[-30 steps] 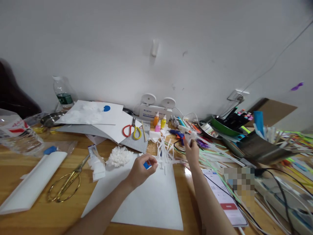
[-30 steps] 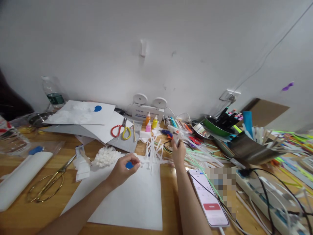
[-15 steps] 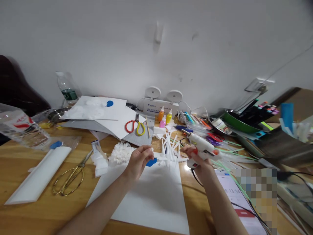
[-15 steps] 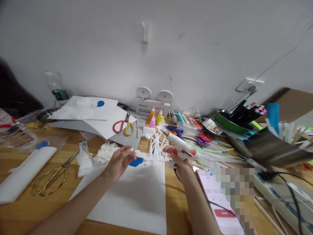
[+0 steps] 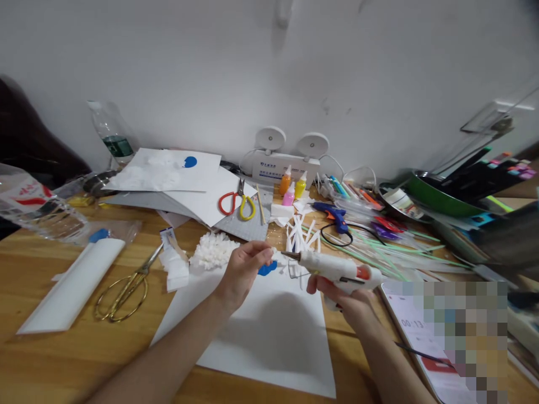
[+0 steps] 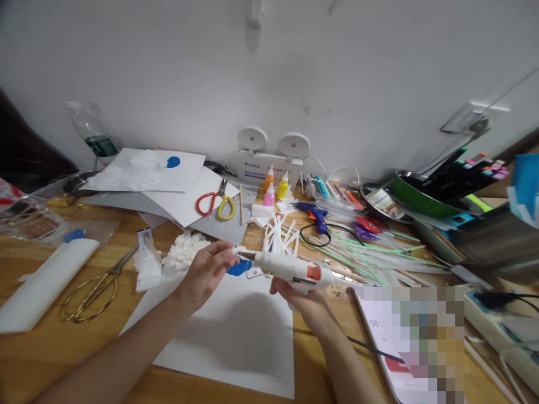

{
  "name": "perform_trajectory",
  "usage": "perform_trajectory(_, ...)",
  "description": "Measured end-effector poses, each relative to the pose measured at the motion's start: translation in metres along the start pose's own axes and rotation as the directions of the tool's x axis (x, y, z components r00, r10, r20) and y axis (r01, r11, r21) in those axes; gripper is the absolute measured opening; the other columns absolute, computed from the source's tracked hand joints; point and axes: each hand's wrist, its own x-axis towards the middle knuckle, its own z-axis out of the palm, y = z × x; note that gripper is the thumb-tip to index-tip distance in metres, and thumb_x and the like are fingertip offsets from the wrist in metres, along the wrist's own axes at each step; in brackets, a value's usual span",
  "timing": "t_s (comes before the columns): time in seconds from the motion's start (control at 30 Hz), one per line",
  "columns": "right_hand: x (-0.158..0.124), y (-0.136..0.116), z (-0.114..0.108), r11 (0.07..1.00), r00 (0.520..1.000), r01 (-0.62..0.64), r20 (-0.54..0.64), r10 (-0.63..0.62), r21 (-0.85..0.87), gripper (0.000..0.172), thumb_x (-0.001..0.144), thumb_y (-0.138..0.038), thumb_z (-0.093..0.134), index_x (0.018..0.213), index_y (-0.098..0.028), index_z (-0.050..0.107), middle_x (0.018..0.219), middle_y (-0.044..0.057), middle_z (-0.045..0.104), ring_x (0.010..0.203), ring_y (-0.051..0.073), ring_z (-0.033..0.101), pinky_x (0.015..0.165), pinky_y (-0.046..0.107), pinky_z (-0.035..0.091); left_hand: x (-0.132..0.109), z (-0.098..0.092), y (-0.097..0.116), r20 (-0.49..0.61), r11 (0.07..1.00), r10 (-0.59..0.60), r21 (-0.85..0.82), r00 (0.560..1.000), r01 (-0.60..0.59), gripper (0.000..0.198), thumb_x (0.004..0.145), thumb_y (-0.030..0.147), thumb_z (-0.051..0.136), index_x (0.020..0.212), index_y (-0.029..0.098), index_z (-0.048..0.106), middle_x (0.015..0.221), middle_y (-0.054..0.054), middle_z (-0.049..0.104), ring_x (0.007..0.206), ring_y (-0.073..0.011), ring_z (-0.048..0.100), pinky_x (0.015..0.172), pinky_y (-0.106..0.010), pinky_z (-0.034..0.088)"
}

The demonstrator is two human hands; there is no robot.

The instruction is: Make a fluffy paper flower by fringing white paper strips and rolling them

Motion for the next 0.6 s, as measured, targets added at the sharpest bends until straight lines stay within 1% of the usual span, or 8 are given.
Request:
perform_trajectory(0.13, 0.0004, -0.0044, 0.0004, 0.999, 0.999, -0.033, 0.039, 0.033, 0.010, 0.028, 0.069, -0.042, 0.054, 0.057, -0.017, 0.058, 0.058, 0.003, 0.057, 0.053, 0.015, 0.050, 0.044, 0.024, 0.035, -0.0008, -0.0011, 0.0002, 0.014, 1.000, -0.008, 0.023, 1.000, 0.007, 0.017, 0.056, 0.024, 0.068, 0.066, 0.013, 0.061, 0.053, 0.004, 0.052, 0.054, -0.0064, 0.048, 0.056, -0.021, 0.039)
perform_trajectory(0.27, 0.0024, -0.0033, 0.0006, 1.000, 0.998, 0.010, 0.067, -0.011, 0.018, 0.029, 0.069, -0.042, 0.052, 0.056, -0.016, 0.057, 0.060, 0.005, 0.057, 0.060, 0.017, 0.051, 0.051, 0.027, 0.039, -0.0011, -0.0019, -0.0002, 0.026, 0.999, -0.010, 0.038, 1.000, 0.009, 0.017, 0.057, 0.025, 0.068, 0.066, 0.014, 0.061, 0.052, 0.004, 0.051, 0.054, -0.0061, 0.048, 0.056, -0.021, 0.039)
perform_trajectory(0.37, 0.0035, -0.0019, 0.0009, 0.998, 0.996, 0.033, 0.086, -0.037, 0.046, 0.028, 0.070, -0.040, 0.051, 0.056, -0.017, 0.057, 0.059, 0.005, 0.057, 0.060, 0.018, 0.052, 0.056, 0.028, 0.040, -0.0004, -0.0023, -0.0003, 0.029, 0.999, -0.002, 0.046, 1.000, 0.000, 0.016, 0.056, 0.025, 0.068, 0.067, 0.014, 0.062, 0.053, 0.004, 0.053, 0.054, -0.0059, 0.049, 0.055, -0.020, 0.039)
perform_trajectory(0.6, 0.0018, -0.0076, 0.0012, 0.998, 0.995, 0.017, 0.098, -0.023, 0.059, 0.025, 0.069, -0.037, 0.052, 0.055, -0.017, 0.056, 0.056, 0.004, 0.056, 0.055, 0.016, 0.050, 0.050, 0.027, 0.037, -0.0002, -0.0032, 0.0000, 0.024, 1.000, -0.014, 0.008, 1.000, 0.014, 0.015, 0.055, 0.022, 0.070, 0.066, 0.014, 0.063, 0.054, 0.004, 0.055, 0.054, -0.0051, 0.050, 0.054, -0.018, 0.039)
